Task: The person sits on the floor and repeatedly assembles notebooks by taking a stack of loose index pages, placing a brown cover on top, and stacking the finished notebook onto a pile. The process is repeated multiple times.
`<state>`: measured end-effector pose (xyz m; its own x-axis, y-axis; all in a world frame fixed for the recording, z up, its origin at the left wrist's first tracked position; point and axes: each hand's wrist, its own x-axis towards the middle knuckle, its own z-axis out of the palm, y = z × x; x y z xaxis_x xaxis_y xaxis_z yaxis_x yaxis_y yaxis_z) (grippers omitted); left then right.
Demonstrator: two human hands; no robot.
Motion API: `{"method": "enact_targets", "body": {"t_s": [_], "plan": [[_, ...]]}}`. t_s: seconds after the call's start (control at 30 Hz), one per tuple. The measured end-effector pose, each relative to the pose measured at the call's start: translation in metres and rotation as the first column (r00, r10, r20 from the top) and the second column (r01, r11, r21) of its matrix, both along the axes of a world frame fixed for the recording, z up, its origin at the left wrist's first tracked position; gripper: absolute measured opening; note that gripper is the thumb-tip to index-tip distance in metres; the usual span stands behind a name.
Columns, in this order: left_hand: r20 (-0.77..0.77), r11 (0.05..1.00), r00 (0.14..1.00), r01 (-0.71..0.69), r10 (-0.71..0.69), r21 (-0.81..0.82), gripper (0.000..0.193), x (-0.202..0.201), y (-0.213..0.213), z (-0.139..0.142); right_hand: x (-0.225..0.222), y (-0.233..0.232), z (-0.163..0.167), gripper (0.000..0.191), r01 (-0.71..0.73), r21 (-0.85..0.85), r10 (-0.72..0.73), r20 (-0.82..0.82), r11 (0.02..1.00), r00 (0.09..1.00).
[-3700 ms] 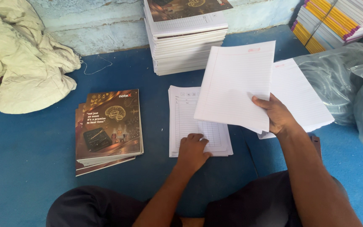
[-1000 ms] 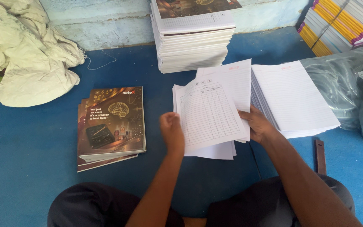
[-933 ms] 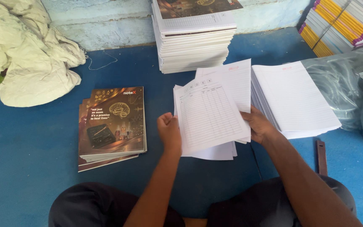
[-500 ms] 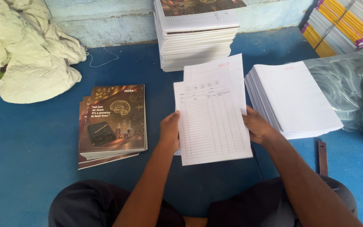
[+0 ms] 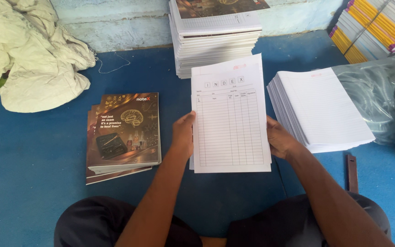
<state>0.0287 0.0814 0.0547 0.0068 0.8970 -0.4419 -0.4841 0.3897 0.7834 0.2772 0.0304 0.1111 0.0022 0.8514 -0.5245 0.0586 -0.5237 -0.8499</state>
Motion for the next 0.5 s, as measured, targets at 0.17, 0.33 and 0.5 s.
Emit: {"method": "enact_targets", "body": {"t_s": [0.17, 0.33, 0.5], "plan": [[0.013, 0.999, 1.000, 0.013, -0.013, 0.051, 0.043, -0.003, 0.004, 0.005, 0.000, 0.000, -0.002, 0.065, -0.014, 0.035, 0.015, -0.033, 0.999, 0.999], [0.034, 0.996, 0.999, 0.008, -0.011, 0.087, 0.043, -0.004, 0.008, 0.004, 0.002, 0.001, -0.005, 0.067, -0.018, 0.047, 0.022, -0.069, 0.999, 0.997], [0.027, 0.997, 1.000, 0.003, -0.005, 0.079, 0.043, -0.005, 0.012, 0.008, 0.001, 0.000, -0.004, 0.067, -0.033, 0.060, 0.037, -0.065, 0.998, 0.997]]}}
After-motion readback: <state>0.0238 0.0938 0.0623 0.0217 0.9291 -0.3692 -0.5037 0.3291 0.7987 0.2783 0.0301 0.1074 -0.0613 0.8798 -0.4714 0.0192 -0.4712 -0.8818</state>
